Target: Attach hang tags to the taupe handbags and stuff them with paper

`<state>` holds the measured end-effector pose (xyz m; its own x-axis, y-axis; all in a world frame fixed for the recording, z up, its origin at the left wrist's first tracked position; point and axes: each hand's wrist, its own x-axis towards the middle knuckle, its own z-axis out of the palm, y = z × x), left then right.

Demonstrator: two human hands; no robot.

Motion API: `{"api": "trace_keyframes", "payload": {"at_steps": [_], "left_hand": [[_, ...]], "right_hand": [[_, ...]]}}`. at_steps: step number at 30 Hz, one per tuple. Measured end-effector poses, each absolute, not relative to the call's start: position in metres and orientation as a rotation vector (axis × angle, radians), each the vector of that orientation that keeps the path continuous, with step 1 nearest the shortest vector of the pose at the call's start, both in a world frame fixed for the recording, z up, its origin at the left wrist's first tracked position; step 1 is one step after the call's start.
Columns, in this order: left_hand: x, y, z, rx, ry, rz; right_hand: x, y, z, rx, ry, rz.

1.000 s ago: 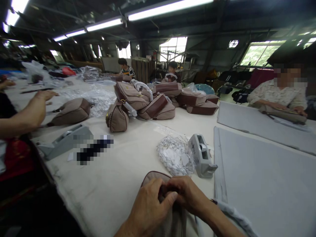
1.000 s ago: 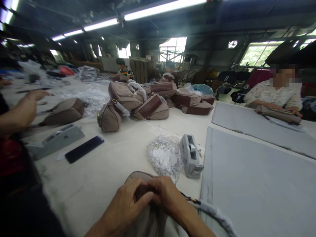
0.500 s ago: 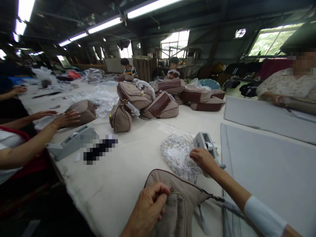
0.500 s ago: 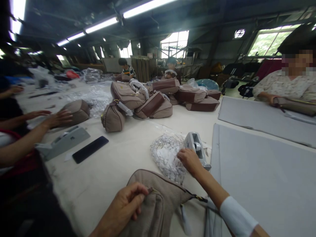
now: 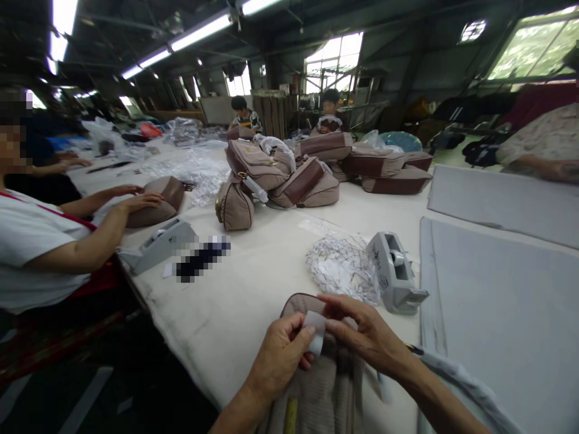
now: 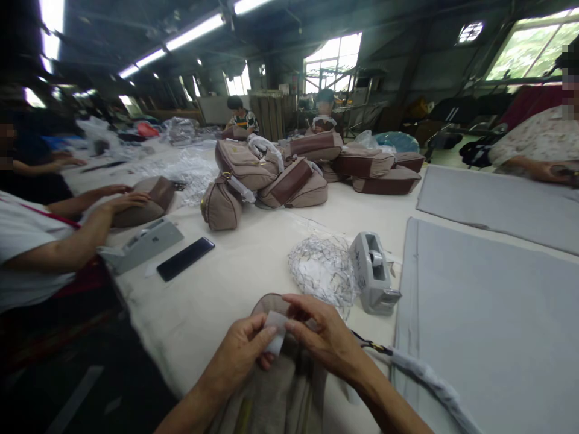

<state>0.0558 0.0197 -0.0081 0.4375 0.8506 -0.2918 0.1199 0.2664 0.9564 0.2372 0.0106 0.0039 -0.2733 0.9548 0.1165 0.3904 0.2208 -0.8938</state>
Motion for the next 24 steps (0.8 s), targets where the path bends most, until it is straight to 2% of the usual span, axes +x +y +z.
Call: {"api": "trace_keyframes", "payload": {"at_steps": [4,8,14,24], "left_hand": [[0.051,0.024,-0.001,1.154,0.972,0.613],[0.031,0.038,0.015,1.211,0.955,0.641],[0.005,0.052,0.025,1.469,1.086,0.441],[0.025,0.051,0.032,1.735,1.15,0.255]], "right_hand": [[0.244,0.013,-0.01,-1.213,-1.918,1.008],[0.241,0.007,-0.023,-1.32,-1.732,0.982],[0.235,-0.003,-0.03,-1.315,-1.624,0.925],[0.234,-0.001,-0.03,-1.25,-1.697,0.855]]}}
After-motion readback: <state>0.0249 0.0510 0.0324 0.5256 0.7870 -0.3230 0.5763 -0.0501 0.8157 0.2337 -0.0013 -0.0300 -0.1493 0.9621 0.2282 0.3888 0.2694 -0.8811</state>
